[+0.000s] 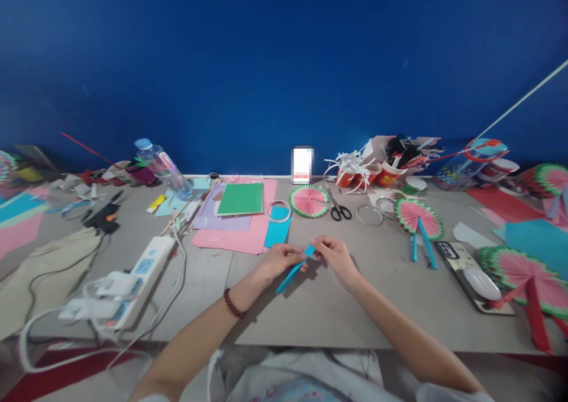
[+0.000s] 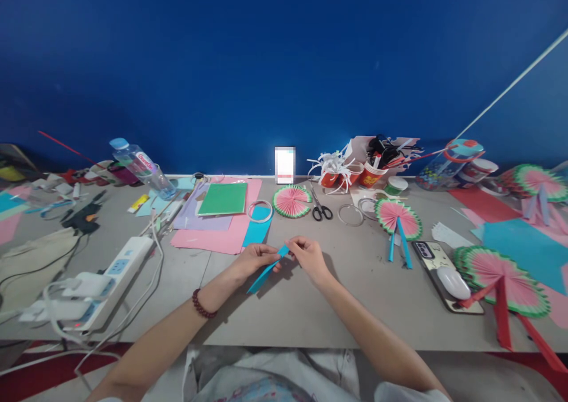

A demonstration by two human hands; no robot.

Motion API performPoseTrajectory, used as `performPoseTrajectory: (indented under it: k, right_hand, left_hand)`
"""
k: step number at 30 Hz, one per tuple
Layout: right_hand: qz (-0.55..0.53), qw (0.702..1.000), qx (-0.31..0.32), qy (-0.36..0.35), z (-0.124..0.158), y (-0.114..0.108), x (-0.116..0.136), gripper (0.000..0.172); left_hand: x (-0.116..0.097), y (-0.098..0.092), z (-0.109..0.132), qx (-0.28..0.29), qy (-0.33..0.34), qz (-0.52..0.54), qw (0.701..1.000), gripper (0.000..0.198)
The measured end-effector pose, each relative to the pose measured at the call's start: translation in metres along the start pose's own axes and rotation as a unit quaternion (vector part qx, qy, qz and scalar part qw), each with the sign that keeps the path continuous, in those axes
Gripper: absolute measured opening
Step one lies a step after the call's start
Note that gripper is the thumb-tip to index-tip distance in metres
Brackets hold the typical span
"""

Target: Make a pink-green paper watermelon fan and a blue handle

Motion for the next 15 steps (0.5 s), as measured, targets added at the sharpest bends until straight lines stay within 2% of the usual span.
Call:
performPoseTrajectory:
  k: [9,15]
  right_hand:
    - [-0.001,1.000,0.007,0.011,-0.0027,0.0009,-0.0048,0.034]
    - [0.022,0.997,0.061,0.030,-0.0055,0.0080,-0.0081,0.035]
  left_hand:
    - [-0.0034,0.0001,0.0010,-0.018,0.007,-0.003,1.000,0.044]
    - [-0.0017,-0.0030,-0.0009,-0.027,0.018,-0.003,0.999,0.042]
Point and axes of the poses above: each hand's wrist, its own z-axis away from the middle knuckle, its own y-axis out of the palm, x = y × z, the point moved 9 cm from there along -z, towards the middle knuckle, and after that the axes turned 12 degrees about y, right-handed, at the moved point
